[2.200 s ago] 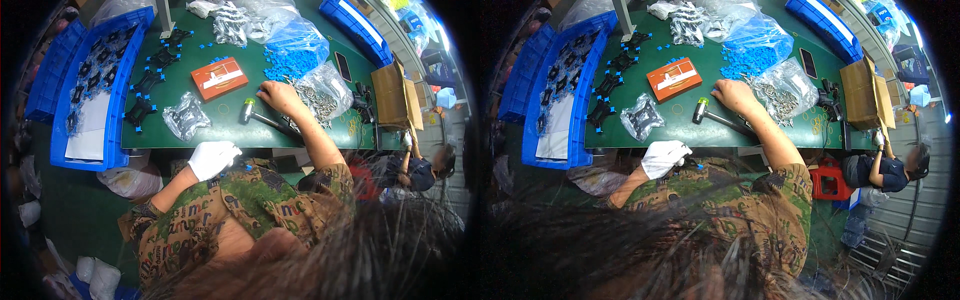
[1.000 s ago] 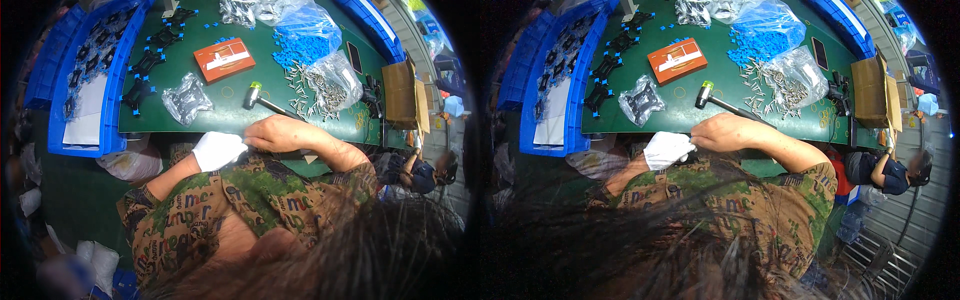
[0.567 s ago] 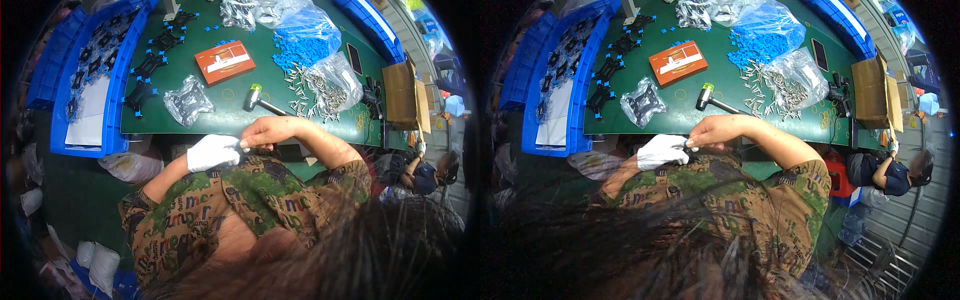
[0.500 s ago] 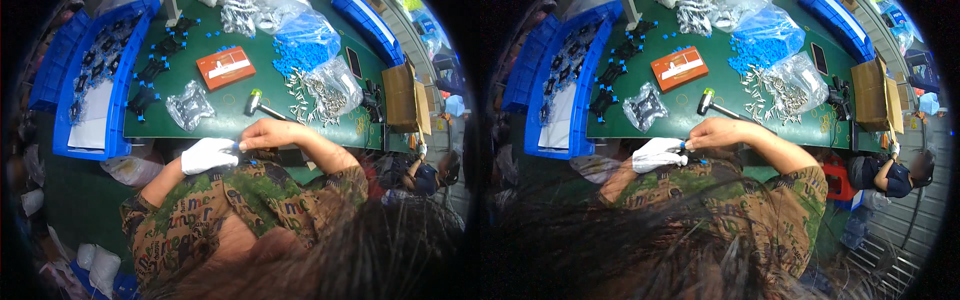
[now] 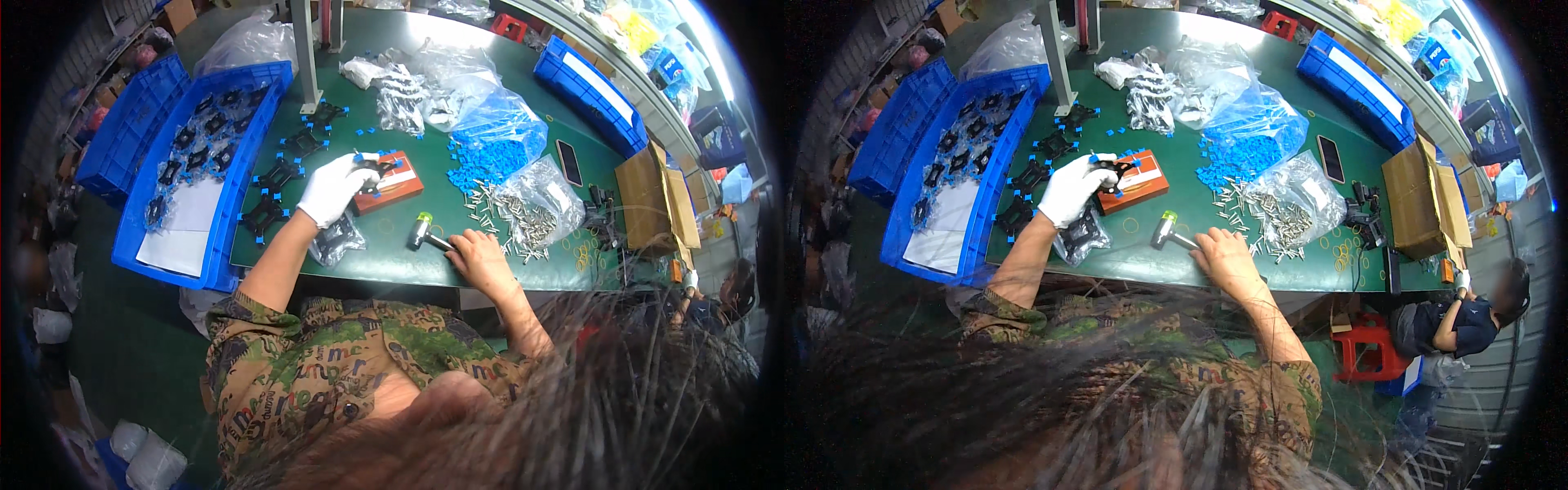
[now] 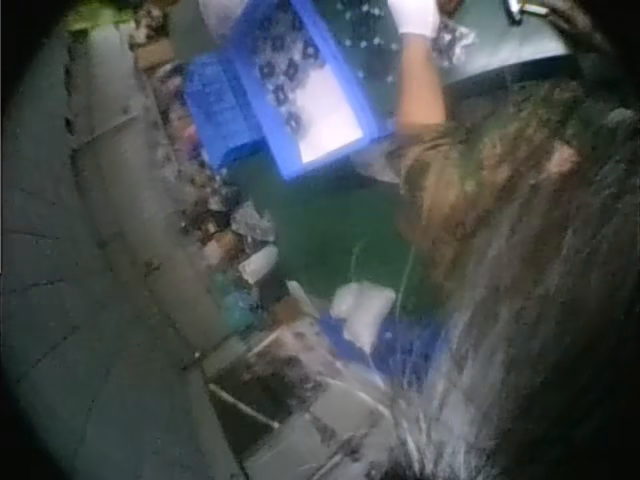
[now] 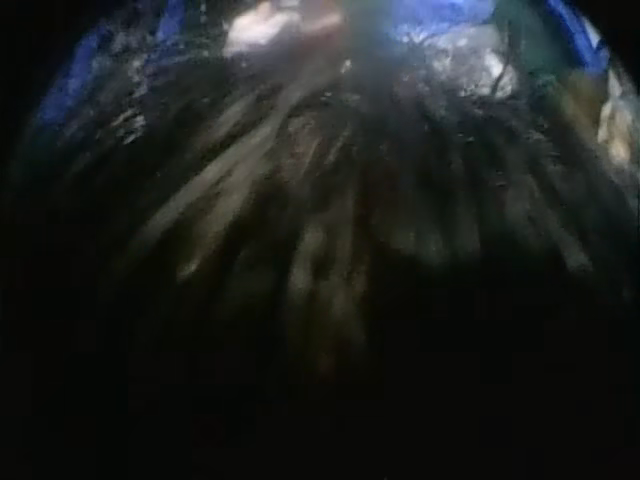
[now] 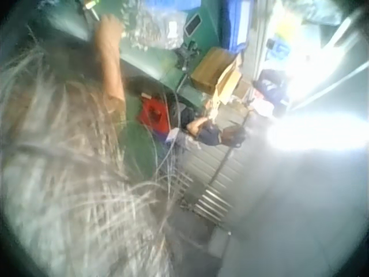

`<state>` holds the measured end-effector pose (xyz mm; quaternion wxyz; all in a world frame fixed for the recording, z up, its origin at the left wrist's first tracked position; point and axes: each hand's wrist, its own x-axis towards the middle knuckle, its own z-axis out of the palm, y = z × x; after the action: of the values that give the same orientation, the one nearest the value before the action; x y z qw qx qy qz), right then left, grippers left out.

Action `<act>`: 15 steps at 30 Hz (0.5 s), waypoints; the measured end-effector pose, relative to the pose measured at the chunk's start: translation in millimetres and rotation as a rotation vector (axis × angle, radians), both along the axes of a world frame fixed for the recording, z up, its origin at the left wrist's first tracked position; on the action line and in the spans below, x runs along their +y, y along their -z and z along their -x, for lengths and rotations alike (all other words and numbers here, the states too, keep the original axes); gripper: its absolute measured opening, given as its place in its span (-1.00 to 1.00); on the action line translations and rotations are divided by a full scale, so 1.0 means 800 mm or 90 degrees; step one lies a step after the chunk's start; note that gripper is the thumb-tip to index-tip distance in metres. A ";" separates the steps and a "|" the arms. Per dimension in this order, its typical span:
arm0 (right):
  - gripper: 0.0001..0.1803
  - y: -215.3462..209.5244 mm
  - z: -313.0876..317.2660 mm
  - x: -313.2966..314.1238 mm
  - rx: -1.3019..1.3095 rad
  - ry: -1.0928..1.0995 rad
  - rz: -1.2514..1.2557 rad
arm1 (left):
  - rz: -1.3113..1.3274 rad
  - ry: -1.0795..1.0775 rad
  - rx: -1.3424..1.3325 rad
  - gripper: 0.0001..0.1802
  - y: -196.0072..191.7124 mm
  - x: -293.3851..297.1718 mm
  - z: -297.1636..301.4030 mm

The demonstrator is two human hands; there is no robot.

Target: The person assembles small black plastic components by inserting metal pins and blue plastic caps. They use a hammer to secure the pins into the plastic parts and place the finished assemblies into a blue bin.

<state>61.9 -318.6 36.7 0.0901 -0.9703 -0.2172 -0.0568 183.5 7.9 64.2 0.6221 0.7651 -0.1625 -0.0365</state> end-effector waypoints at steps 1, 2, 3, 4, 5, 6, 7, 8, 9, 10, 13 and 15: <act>-0.72 0.000 0.001 -0.001 0.002 -0.007 -0.024 | -0.015 -0.001 -0.003 -0.58 -0.010 -0.009 0.002; -0.72 -0.001 0.001 -0.003 0.013 0.001 -0.024 | -0.006 0.005 0.000 -0.60 -0.010 -0.018 -0.003; -0.72 -0.006 0.002 -0.002 0.023 0.005 -0.027 | 0.002 0.007 0.004 -0.62 -0.008 -0.022 -0.009; -0.73 -0.014 0.003 0.000 0.032 0.010 -0.030 | -0.064 -0.003 -0.008 -0.62 -0.006 -0.022 -0.013; -0.74 -0.020 0.002 0.002 0.041 0.013 -0.034 | -0.130 -0.013 -0.021 -0.62 -0.005 -0.021 -0.017; -0.75 -0.023 0.002 0.002 0.001 0.021 -0.097 | -0.194 -0.021 -0.032 -0.63 -0.002 -0.023 -0.020; -0.76 -0.025 0.000 0.004 -0.040 0.027 -0.161 | -0.199 -0.024 -0.045 -0.64 0.003 -0.025 -0.023; -0.77 -0.028 -0.003 0.005 -0.080 0.032 -0.226 | -0.204 -0.027 -0.059 -0.64 0.008 -0.025 -0.025; -0.78 -0.032 -0.005 0.005 -0.017 0.060 -0.323 | -0.206 -0.027 -0.072 -0.65 0.007 -0.028 -0.026; -0.78 -0.036 -0.011 0.006 0.046 0.087 -0.420 | -0.234 -0.026 -0.107 -0.65 0.007 -0.032 -0.026; -0.77 -0.059 -0.023 0.023 0.201 0.128 -0.590 | -0.294 -0.012 -0.156 -0.65 -0.001 -0.038 -0.022; -0.76 -0.064 -0.038 0.029 0.237 0.118 -0.602 | -0.292 0.021 -0.113 -0.64 -0.010 -0.037 -0.021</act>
<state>92.0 -295.2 87.9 0.5506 -0.8324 -0.0610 0.0172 200.1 -22.0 72.0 0.4146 0.8837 -0.2165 -0.0155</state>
